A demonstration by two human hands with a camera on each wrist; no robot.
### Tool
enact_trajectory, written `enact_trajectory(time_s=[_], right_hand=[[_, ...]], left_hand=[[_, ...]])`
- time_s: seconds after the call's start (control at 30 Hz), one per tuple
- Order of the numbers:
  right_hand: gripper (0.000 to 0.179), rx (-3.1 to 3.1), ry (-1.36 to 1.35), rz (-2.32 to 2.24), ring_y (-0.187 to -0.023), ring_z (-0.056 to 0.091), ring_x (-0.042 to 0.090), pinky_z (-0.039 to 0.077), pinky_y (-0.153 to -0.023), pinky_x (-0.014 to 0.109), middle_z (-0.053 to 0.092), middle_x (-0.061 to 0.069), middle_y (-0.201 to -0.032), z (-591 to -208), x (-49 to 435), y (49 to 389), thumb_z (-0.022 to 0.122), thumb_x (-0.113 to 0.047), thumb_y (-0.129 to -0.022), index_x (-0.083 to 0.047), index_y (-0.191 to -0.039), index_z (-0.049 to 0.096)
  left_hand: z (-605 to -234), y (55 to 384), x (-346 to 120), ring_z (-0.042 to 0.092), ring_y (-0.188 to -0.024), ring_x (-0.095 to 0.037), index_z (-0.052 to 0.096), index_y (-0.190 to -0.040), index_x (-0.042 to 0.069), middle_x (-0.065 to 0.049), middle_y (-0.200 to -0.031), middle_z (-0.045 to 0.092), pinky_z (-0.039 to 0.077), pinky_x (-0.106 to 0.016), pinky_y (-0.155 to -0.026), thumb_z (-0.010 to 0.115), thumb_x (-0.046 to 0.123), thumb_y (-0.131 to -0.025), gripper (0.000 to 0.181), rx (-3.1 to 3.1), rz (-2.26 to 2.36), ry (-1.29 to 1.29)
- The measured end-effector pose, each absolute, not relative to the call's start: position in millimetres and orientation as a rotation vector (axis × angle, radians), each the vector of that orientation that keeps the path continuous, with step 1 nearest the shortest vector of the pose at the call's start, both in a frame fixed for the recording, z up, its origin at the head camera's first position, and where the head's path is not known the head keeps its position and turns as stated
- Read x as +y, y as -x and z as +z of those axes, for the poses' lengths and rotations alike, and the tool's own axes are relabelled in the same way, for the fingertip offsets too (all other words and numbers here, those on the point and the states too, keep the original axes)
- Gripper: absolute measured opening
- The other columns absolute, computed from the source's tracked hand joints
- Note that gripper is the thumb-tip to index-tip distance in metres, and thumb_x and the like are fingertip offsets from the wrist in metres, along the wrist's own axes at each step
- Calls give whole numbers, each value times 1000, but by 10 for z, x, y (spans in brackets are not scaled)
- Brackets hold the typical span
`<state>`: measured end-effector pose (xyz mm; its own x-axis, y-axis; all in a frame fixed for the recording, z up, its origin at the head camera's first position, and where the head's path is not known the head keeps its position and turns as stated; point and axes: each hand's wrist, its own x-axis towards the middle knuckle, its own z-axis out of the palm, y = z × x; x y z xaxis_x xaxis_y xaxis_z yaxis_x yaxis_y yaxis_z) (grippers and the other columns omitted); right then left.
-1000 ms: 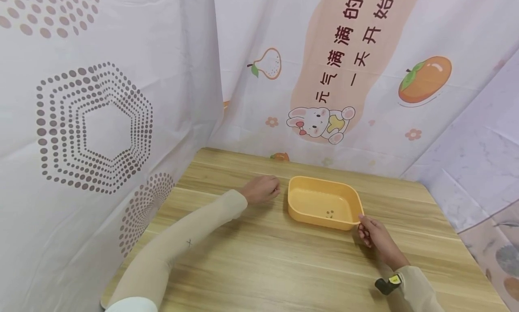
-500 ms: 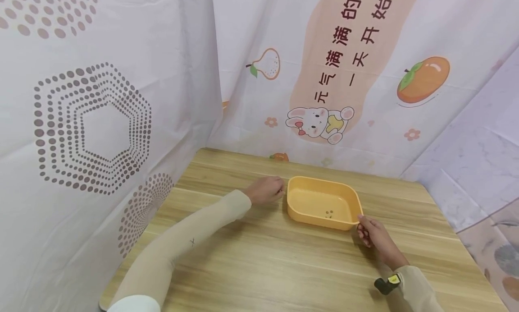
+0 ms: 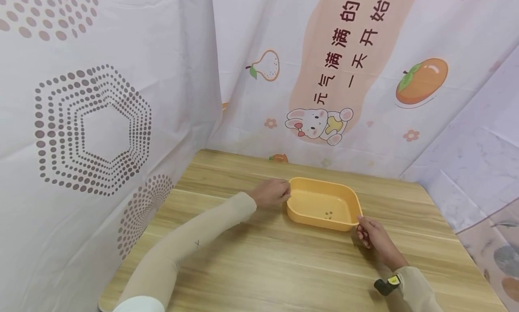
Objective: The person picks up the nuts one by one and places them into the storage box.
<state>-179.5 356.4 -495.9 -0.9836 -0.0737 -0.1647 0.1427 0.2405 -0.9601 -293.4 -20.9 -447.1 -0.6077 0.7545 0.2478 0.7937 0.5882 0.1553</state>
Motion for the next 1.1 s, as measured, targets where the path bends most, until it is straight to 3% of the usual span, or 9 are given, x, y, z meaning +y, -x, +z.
enact_trajectory(time_s=[1.1], right_hand=[[49, 2335, -43, -1813, -52, 43, 8, 38, -47, 23, 52, -3, -67, -4954, 3569, 1792, 43, -46, -110, -5, -86, 53]], left_hand=[[-4524, 2905, -146, 52, -72, -3, 74, -97, 9, 4, -87, 62, 43, -13, -63, 65, 18, -102, 14, -2668, -478, 1329]])
